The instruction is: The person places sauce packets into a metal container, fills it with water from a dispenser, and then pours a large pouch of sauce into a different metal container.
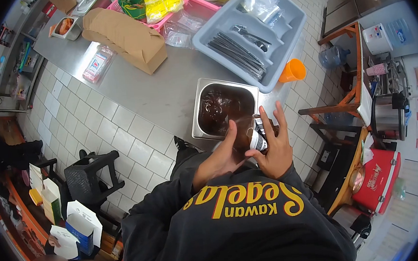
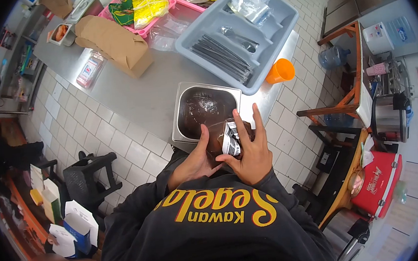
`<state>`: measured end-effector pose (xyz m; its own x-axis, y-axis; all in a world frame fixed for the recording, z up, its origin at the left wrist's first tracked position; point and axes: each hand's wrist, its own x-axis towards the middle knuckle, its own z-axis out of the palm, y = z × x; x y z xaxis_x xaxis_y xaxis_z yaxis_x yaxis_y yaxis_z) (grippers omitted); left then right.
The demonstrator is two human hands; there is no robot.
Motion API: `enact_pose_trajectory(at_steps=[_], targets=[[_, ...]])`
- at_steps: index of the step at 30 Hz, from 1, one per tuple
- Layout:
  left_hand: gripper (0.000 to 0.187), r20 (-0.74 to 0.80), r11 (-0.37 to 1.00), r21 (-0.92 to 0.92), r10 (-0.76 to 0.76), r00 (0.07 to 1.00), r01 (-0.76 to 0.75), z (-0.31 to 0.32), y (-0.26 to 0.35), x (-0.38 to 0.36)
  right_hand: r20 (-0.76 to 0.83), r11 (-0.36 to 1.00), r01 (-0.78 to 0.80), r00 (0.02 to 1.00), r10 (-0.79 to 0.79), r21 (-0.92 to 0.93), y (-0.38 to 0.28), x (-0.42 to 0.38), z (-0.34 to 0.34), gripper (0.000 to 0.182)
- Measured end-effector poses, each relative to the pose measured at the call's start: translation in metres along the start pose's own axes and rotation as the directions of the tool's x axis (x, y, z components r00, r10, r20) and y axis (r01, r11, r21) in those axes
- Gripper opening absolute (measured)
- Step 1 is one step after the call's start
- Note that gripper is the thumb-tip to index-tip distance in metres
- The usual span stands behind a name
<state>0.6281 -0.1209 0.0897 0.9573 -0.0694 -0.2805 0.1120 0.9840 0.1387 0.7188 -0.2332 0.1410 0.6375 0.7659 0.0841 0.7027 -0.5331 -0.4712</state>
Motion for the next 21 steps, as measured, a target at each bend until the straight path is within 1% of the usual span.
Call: enact_pose_trajectory(at_steps=[1,2,3,5,6,8,9,11,12,14,18,21], targets=[[0.066,-0.024,1.000,-0.003,0.014,1.000,-0.014,0.001,0.000,0.000,0.009,1.000,0.006,1.000,-0.007,0.021,-0.001,0.002,0.000,0.098],[0.066,-0.047,1.000,-0.005,0.029,0.998,-0.029,0.002,0.000,-0.001,-0.027,0.998,0.048,0.999,-0.047,0.051,0.001,0.002,0.004,0.095],[0.066,-0.048,1.000,-0.006,0.028,0.998,-0.028,0.003,0.000,-0.001,-0.026,0.998,0.048,0.999,-0.046,0.051,0.001,0.001,0.004,0.095],[0.070,-0.055,0.998,0.056,0.032,0.998,-0.029,0.006,0.002,-0.002,-0.022,0.989,0.150,0.988,-0.150,0.013,0.002,0.000,0.004,0.089],[0.070,-0.056,0.998,0.054,0.034,0.998,-0.031,0.005,0.002,-0.003,-0.020,0.988,0.152,0.988,-0.152,0.013,0.000,0.001,0.002,0.089],[0.071,-0.050,0.999,0.039,0.017,0.999,-0.015,0.003,0.001,-0.004,-0.014,0.972,0.233,0.972,-0.233,-0.036,-0.006,0.004,-0.003,0.075],[0.071,-0.050,0.999,0.037,0.015,0.999,-0.013,0.001,0.000,-0.005,-0.012,0.972,0.231,0.973,-0.232,-0.037,-0.005,0.004,-0.002,0.075],[0.073,-0.003,1.000,-0.016,-0.004,1.000,0.004,-0.003,-0.001,-0.005,-0.028,0.962,0.271,0.962,-0.272,-0.029,-0.003,0.004,0.001,0.062],[0.073,-0.003,1.000,-0.018,-0.005,1.000,0.005,-0.004,-0.003,-0.005,-0.026,0.962,0.270,0.962,-0.270,-0.029,-0.003,0.004,0.001,0.062],[0.075,0.013,1.000,-0.004,-0.003,1.000,0.003,-0.005,-0.005,-0.004,-0.076,0.958,0.288,0.955,-0.288,-0.010,-0.005,0.005,0.001,0.051],[0.076,-0.018,1.000,-0.018,-0.022,1.000,0.022,-0.007,-0.009,-0.003,-0.086,0.957,0.291,0.953,-0.291,-0.013,-0.003,0.007,0.003,0.046],[0.075,0.022,0.999,-0.029,-0.026,0.999,0.027,-0.007,-0.009,-0.003,-0.110,0.958,0.288,0.952,-0.285,0.013,-0.003,0.008,0.006,0.041]])
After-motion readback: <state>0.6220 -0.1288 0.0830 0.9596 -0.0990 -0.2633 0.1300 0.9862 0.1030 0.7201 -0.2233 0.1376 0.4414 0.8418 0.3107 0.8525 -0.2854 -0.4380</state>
